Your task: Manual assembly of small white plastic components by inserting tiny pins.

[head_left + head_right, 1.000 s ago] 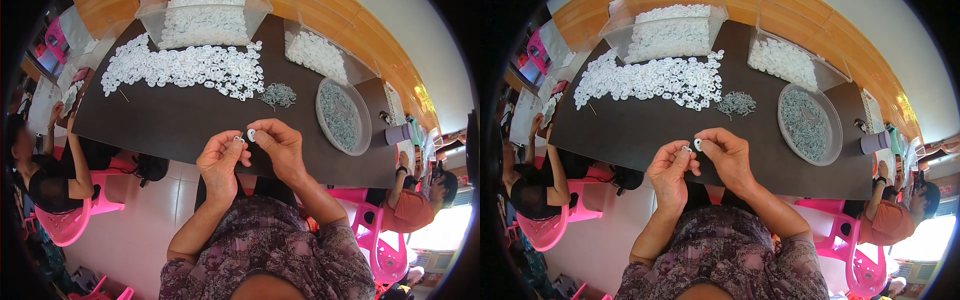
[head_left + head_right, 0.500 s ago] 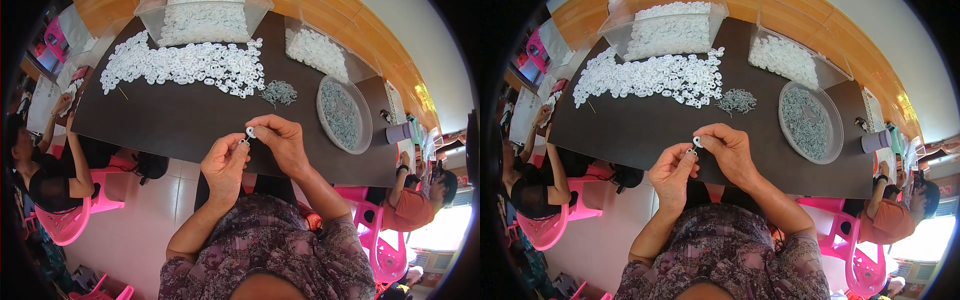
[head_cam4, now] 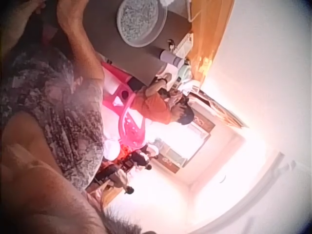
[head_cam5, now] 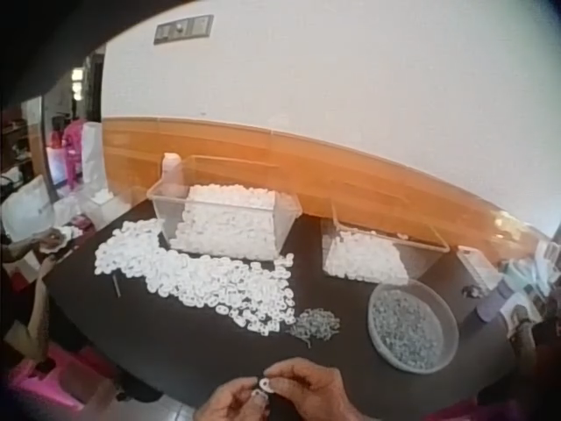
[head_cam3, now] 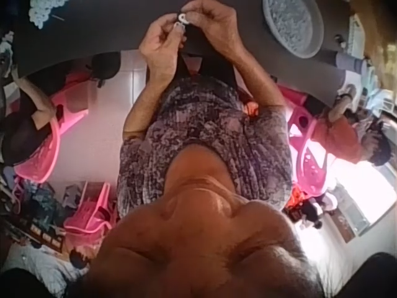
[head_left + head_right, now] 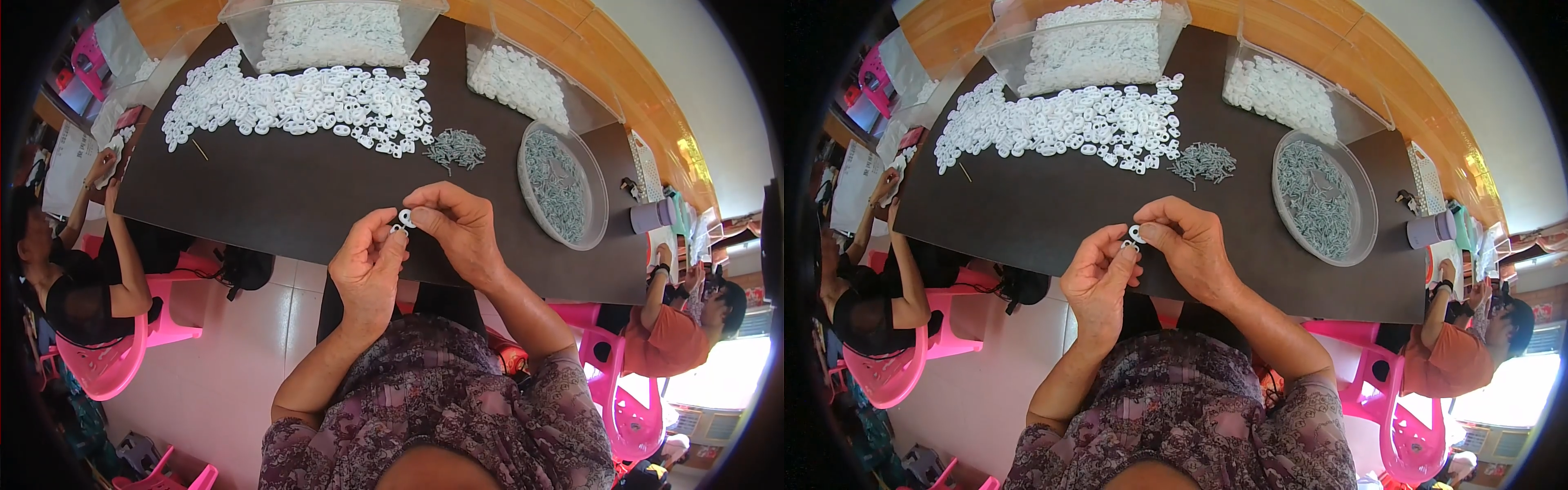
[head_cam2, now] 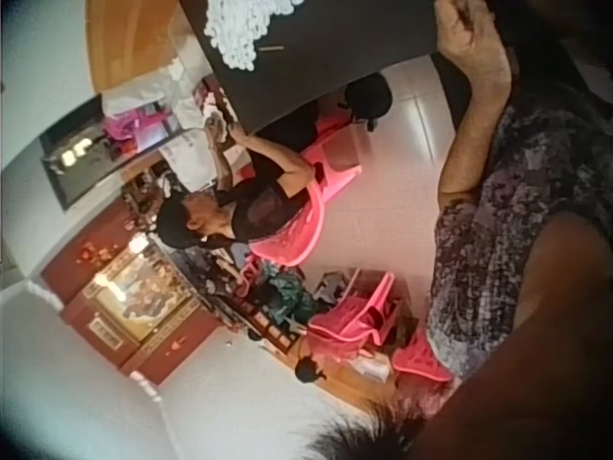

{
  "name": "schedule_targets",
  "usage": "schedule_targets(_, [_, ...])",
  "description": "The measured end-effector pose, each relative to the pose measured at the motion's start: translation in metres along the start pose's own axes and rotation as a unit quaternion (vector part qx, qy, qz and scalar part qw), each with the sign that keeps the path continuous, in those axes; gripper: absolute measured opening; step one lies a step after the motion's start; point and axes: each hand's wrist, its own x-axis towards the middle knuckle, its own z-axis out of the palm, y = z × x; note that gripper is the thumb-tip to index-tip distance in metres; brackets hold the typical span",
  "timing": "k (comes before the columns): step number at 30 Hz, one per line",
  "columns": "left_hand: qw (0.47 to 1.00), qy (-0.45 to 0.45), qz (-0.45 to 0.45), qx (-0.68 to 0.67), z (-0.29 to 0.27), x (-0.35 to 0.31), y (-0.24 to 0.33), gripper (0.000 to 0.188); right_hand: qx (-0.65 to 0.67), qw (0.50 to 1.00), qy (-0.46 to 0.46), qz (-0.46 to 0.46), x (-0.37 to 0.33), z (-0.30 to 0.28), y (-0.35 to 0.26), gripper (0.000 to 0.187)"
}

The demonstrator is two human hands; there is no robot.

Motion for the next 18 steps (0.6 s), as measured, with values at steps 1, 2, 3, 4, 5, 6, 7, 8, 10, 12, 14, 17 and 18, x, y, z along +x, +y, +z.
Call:
schedule_targets(1, [1.000,-0.003,-0.006,-0.001,-0.0003,-0.0002,-0.0002,0.024,0.000,1.000,0.000,0.000,0.0000,-0.0002,0.0005,0.007])
schedule_targets(2, [1.000,-0.005,-0.012,-0.001,-0.0006,-0.0002,0.0001,0.025,-0.001,1.000,-0.003,-0.003,0.0001,-0.0004,0.0007,0.006])
schedule_targets(3, [1.000,-0.005,-0.012,-0.001,-0.0004,-0.0001,0.0001,0.025,-0.001,1.000,-0.005,-0.006,0.0003,-0.0003,0.0011,0.005])
schedule_targets(4, [1.000,0.001,-0.015,0.000,0.0000,0.0003,0.0000,0.025,-0.001,1.000,-0.006,-0.007,0.0002,0.0004,0.0021,0.005])
schedule_targets(5, [1.000,0.007,-0.019,-0.001,0.0005,0.0004,-0.0003,0.024,-0.008,1.000,-0.010,-0.017,-0.0006,0.0013,0.0037,0.006])
schedule_targets(6, [1.000,0.007,-0.019,-0.001,0.0003,0.0007,-0.0012,0.024,-0.015,0.999,-0.014,-0.028,-0.0011,0.0017,0.0051,0.007])
schedule_targets(7, [1.000,0.008,-0.017,0.002,0.0000,0.0010,-0.0026,0.024,-0.015,0.999,-0.014,-0.028,-0.0011,0.0012,0.0060,0.007])
schedule_targets(8, [1.000,0.009,-0.014,0.006,-0.0005,0.0011,-0.0034,0.025,-0.024,0.999,-0.017,-0.031,-0.0010,0.0006,0.0071,0.008])
schedule_targets(10, [1.000,0.009,-0.016,0.004,-0.0011,0.0009,-0.0032,0.025,-0.032,0.999,-0.020,-0.035,-0.0014,0.0006,0.0067,0.009])
schedule_targets(12, [1.000,0.007,-0.017,0.002,-0.0009,0.0021,-0.0018,0.024,-0.081,0.994,-0.017,-0.070,-0.0017,0.0006,0.0043,0.012])
schedule_targets(14, [0.999,0.004,-0.036,-0.001,-0.0009,0.0020,0.0021,0.024,-0.068,0.995,-0.014,-0.076,-0.0037,0.0009,0.0061,0.011])
schedule_targets(17, [0.999,-0.007,-0.043,-0.022,-0.0005,0.0023,0.0038,0.024,-0.053,0.996,-0.013,-0.077,-0.0049,-0.0001,0.0078,0.011])
schedule_targets(18, [0.999,-0.007,-0.042,-0.022,-0.0006,0.0021,0.0043,0.024,-0.051,0.996,-0.014,-0.072,-0.0055,-0.0004,0.0078,0.012])
